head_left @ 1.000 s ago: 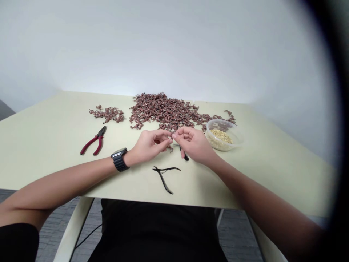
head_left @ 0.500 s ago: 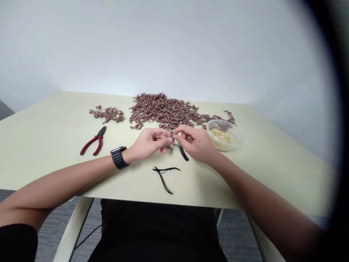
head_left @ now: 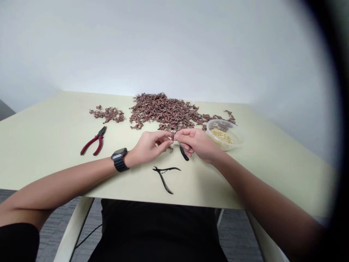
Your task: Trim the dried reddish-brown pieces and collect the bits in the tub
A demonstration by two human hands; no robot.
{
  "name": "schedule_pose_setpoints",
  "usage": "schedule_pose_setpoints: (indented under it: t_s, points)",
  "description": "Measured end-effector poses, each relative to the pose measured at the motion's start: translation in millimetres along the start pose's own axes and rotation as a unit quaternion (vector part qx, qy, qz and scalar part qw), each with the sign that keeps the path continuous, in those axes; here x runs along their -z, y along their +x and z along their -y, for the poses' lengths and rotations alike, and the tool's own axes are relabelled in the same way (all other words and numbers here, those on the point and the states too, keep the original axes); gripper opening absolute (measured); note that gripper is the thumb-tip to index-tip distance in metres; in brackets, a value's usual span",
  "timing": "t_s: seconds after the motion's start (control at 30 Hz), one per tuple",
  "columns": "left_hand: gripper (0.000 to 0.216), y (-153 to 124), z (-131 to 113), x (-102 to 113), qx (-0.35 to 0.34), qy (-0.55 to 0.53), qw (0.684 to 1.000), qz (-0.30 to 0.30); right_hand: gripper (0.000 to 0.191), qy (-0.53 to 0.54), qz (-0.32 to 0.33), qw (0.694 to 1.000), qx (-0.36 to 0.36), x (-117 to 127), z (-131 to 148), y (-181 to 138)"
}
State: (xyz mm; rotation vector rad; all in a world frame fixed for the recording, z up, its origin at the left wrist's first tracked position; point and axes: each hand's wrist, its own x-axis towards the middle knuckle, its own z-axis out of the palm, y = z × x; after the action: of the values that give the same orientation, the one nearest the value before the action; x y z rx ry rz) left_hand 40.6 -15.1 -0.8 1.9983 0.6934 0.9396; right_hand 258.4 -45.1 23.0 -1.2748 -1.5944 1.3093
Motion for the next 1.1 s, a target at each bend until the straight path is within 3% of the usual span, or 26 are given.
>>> schedule_pose_setpoints:
  t_s: [0.1,0.23,0.47,0.77,0.97,1.1]
  points:
    - [0.039,1.7,4.3,0.2,0.037,-0.045,0.998,-0.019,0.025,-0.152,-0.056,0.982,0.101,2.6,-1.9,0.0]
    - [0.037,4.5,2.4,1.4,0.081,-0.083,0.993,-0.008,0.021,-0.356,-0.084,0.899,0.242,3.3,-5.3,-1.6]
    - [0.032,4.2,-3.5,1.9,0.098,-0.114,0.988,0.018,0.023,-0.438,-0.044,0.846,0.3,9.1,-12.7,2.8]
    - [0.035,2.2,-1.1,1.1,0.086,-0.108,0.99,0.02,0.02,-0.432,-0.029,0.849,0.305,9.2,-11.9,0.7]
    - [0.033,3.2,-2.5,2.6,0.099,-0.111,0.988,0.035,0.02,-0.457,-0.018,0.834,0.309,11.1,-9.0,-1.0]
    - [0.034,2.8,-1.7,3.0,0.088,-0.081,0.992,0.035,0.022,-0.415,-0.018,0.862,0.291,5.9,-4.4,-3.6]
